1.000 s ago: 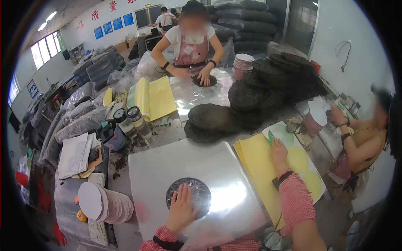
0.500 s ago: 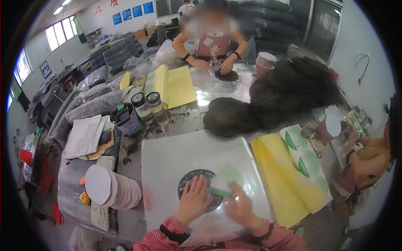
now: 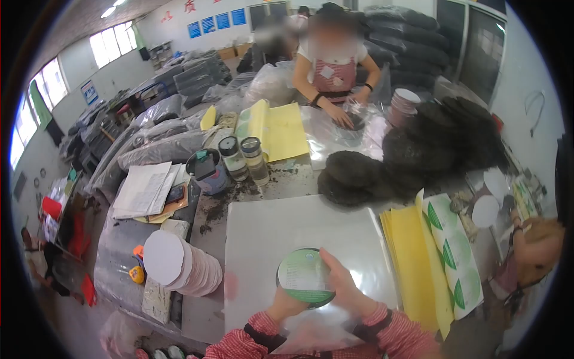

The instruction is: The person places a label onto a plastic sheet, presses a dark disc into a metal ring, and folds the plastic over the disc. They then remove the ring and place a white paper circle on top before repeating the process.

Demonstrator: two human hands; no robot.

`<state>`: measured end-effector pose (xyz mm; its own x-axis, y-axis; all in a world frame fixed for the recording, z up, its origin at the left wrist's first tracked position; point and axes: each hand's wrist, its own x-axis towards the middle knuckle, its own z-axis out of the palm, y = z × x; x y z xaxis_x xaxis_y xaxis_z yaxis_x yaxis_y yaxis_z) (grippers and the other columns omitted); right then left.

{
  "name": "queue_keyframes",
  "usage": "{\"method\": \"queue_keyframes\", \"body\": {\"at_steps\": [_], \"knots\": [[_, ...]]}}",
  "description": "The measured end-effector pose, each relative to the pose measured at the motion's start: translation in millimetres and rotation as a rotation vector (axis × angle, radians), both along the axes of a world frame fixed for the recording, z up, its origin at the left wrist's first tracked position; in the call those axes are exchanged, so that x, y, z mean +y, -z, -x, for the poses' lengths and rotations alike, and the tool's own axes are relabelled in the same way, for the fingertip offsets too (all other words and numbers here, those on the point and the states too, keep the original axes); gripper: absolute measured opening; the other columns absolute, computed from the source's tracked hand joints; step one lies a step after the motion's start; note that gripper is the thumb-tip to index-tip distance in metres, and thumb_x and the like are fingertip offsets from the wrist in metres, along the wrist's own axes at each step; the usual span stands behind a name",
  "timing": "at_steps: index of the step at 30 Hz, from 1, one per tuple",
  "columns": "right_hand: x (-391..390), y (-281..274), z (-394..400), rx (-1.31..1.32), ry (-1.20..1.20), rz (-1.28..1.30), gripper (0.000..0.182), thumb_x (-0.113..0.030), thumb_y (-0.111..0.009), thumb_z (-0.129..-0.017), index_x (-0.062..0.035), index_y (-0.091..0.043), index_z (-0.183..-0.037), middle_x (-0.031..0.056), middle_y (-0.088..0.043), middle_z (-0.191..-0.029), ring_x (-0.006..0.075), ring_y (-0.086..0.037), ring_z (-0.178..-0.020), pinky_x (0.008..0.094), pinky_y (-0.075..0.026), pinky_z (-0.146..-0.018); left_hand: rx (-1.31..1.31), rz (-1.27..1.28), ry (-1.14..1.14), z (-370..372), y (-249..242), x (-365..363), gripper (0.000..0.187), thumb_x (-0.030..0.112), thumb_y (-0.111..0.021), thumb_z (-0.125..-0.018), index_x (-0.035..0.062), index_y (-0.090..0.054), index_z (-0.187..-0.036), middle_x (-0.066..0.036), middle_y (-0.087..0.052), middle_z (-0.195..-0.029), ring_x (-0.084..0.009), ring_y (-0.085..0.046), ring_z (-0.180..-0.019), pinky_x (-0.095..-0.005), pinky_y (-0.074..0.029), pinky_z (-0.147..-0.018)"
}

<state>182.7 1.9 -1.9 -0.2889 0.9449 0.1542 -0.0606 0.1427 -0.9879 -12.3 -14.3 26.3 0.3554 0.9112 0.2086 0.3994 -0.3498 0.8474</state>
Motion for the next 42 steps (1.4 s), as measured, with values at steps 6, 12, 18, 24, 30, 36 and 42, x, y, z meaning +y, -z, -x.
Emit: {"method": "queue_keyframes", "body": {"at_steps": [6, 12, 18, 24, 30, 36, 42], "knots": [[5, -54, 15, -0.509, -0.048, -0.091, 0.059, -0.028, -0.046, -0.103, 0.0058, -0.035, -0.150, 0.0312, -0.036, -0.154, 0.0426, -0.036, -0.144, 0.0437, -0.029, -0.120, -0.089, -0.082, -0.255, 3, 9, -3, 0.049, 0.015, -0.051, -0.092, 0.0003, -0.050, -0.139, -0.022, -0.055, -0.135, -0.0379, -0.054, -0.126, -0.0460, -0.042, -0.107], [32, -51, 28, -0.836, -0.193, -0.637, 0.063, -0.041, -0.049, -0.102, -0.0059, -0.039, -0.153, 0.0235, -0.033, -0.159, 0.0434, -0.030, -0.148, 0.0647, -0.023, -0.117, -0.581, 0.018, -0.426, -4, 21, -3, 0.050, 0.011, -0.042, -0.095, -0.0067, -0.044, -0.142, -0.019, -0.049, -0.143, -0.0292, -0.049, -0.132, -0.0419, -0.039, -0.112], [-4, -27, 40, -1.118, -0.270, -0.488, 0.066, -0.046, -0.053, -0.098, -0.0200, -0.036, -0.156, 0.0211, -0.025, -0.163, 0.0431, -0.017, -0.153, 0.0692, -0.010, -0.118, -0.066, -0.022, -0.621, 37, 20, -8, 0.038, 0.012, -0.059, -0.095, 0.0014, -0.060, -0.132, -0.016, -0.066, -0.109, -0.0244, -0.066, -0.093, -0.0373, -0.054, -0.080], [-5, -17, 37, -1.100, -0.248, -0.549, 0.071, -0.049, -0.055, -0.095, -0.0209, -0.033, -0.157, 0.0232, -0.024, -0.163, 0.0462, -0.018, -0.151, 0.0710, -0.009, -0.116, 0.256, -0.417, -0.235, 6, -31, -27, 0.046, 0.006, -0.066, -0.086, 0.0054, -0.062, -0.132, -0.007, -0.054, -0.056, -0.0239, -0.055, -0.045, -0.0379, -0.045, -0.047], [5, -10, 1, -0.879, 0.456, -0.529, 0.066, -0.018, -0.062, -0.092, -0.0039, -0.038, -0.152, 0.0301, -0.050, -0.141, 0.0484, -0.047, -0.132, 0.0518, -0.038, -0.111, 0.254, -0.333, -0.223, -28, -57, -72, 0.052, 0.003, -0.065, -0.084, 0.0025, -0.059, -0.136, -0.009, -0.057, -0.060, -0.0276, -0.057, -0.048, -0.0385, -0.045, -0.046], [-40, -51, 34, -0.641, -0.143, -0.156, 0.043, -0.020, -0.054, -0.099, -0.0018, -0.054, -0.138, 0.0176, -0.072, -0.092, 0.0376, -0.068, -0.093, 0.0447, -0.048, -0.101, 0.228, 0.029, -0.437, 2, -46, -96, 0.046, 0.003, -0.062, -0.092, 0.0032, -0.052, -0.137, -0.013, -0.059, -0.064, -0.0285, -0.061, -0.053, -0.0395, -0.047, -0.052], [-62, -48, -35, -1.009, -0.051, -0.694, 0.080, -0.057, -0.078, -0.077, -0.0083, -0.058, -0.137, 0.0255, -0.048, -0.147, 0.0428, -0.042, -0.140, 0.0560, -0.034, -0.115, 0.373, -0.008, -0.147, 156, -3, -128, 0.017, 0.023, -0.082, -0.081, 0.0103, -0.071, -0.086, -0.007, -0.062, -0.087, -0.0277, -0.059, -0.089, -0.0401, -0.046, -0.081]]}}
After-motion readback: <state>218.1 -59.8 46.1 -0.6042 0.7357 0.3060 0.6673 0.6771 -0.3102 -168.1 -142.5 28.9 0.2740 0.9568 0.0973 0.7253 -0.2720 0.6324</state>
